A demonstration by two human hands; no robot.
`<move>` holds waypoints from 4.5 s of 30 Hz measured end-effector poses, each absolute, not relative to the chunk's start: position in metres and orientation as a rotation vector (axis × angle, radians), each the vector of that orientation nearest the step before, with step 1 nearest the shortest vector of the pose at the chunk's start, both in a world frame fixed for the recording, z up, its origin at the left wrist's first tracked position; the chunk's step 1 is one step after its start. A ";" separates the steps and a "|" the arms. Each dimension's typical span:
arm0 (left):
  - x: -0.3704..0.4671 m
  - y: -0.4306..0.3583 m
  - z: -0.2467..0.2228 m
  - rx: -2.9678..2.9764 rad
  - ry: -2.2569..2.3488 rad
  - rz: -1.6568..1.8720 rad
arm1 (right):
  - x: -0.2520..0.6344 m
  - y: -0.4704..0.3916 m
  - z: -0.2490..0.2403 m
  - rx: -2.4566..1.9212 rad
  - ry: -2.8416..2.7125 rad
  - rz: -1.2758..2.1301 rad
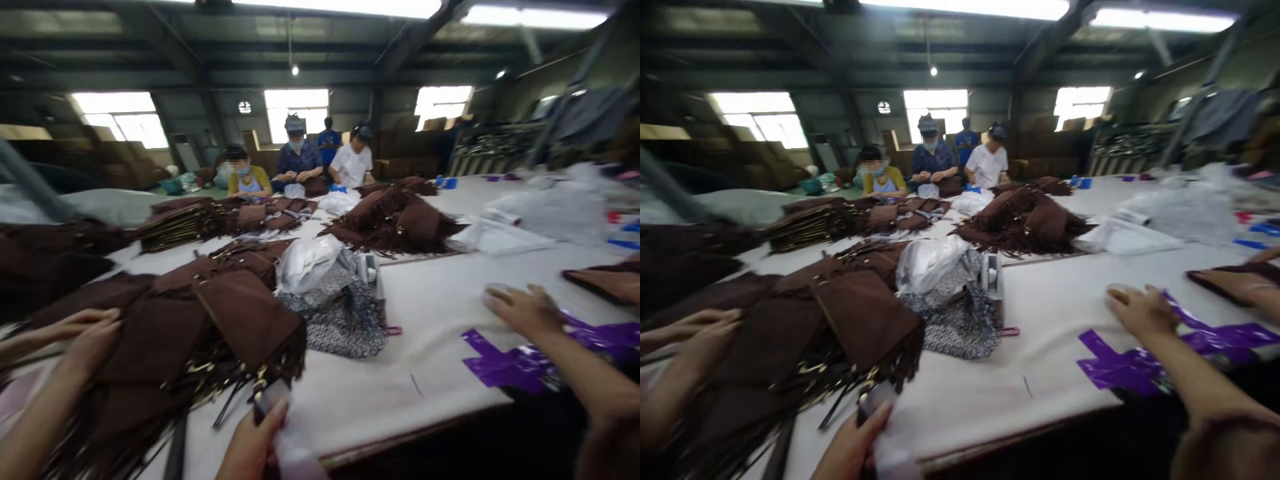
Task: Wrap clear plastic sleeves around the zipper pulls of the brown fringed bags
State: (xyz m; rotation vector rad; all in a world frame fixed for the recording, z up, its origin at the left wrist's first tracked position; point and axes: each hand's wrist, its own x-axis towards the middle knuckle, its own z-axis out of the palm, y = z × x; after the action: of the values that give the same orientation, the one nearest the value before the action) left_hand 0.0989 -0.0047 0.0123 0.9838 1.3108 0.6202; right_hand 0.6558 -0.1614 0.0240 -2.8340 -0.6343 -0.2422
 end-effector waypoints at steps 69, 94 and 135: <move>0.051 0.000 0.021 1.265 0.799 0.737 | 0.201 -0.096 0.029 -1.473 -0.920 1.351; 0.095 -0.005 -0.001 0.527 0.921 0.789 | 0.213 -0.062 0.014 -1.868 -1.210 0.999; 0.063 0.040 -0.020 1.088 0.971 0.834 | 0.194 0.011 0.002 -1.698 -0.991 1.082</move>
State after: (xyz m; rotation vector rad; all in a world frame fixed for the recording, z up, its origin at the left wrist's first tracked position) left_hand 0.0630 0.0403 -0.0202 1.0882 0.9706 0.8339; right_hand 0.1940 0.0113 0.0016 -1.6981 -0.9914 1.0824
